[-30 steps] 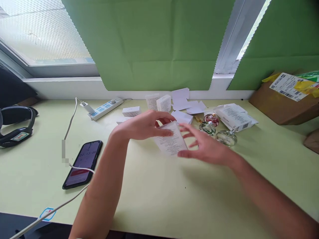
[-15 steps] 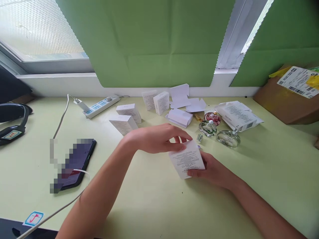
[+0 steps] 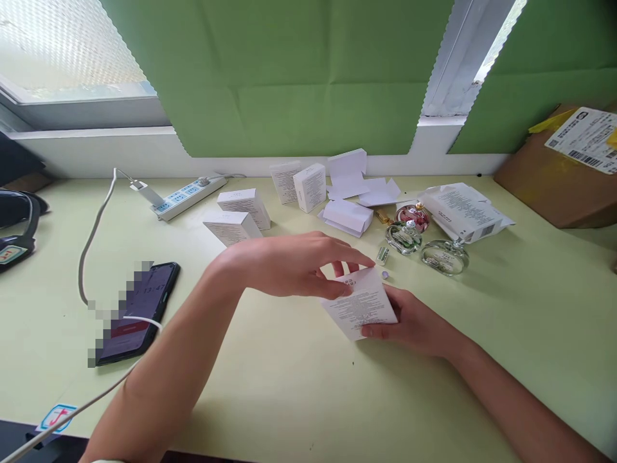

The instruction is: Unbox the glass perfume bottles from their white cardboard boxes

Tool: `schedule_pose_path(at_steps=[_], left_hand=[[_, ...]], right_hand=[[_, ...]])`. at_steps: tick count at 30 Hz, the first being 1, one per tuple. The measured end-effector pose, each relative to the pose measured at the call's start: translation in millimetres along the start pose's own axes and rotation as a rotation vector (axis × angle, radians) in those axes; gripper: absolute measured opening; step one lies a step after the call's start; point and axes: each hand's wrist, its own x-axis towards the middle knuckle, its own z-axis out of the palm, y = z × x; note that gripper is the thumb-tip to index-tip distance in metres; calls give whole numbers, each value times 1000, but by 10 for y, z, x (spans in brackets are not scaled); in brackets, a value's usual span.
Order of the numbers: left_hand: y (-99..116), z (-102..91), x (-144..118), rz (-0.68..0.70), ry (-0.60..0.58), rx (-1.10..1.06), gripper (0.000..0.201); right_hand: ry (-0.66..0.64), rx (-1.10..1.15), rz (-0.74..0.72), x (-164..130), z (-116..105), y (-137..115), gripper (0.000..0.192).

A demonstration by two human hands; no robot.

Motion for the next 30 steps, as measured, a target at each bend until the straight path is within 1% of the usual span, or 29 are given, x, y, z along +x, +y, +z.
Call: schedule_pose_path(at_steps=[6, 9, 11, 16, 19, 23, 25, 30], left_hand=[[-17, 1, -28, -12, -40, -26, 55], [0, 7, -27, 17, -59, -20, 52], [26, 16, -20, 18, -48, 18, 49], [114, 55, 2, -11, -17, 103, 52], [164, 89, 4, -7, -2, 144, 49], [210, 134, -10, 23, 32, 205, 43], [220, 144, -19, 52, 50, 241, 43], [196, 116, -20, 109, 46, 273, 46]], right_hand=[[-30, 36, 4, 11, -18, 19, 47], [-39, 44, 18, 10, -25, 23, 48], [-39, 40, 24, 7, -23, 23, 47], [-17, -3, 37, 5, -6, 34, 45], [-23, -20, 28, 7, 2, 48, 45], [-12, -55, 14, 3, 21, 59, 38], [3, -64, 11, 2, 34, 56, 37], [2, -29, 18, 1, 44, 48, 42]])
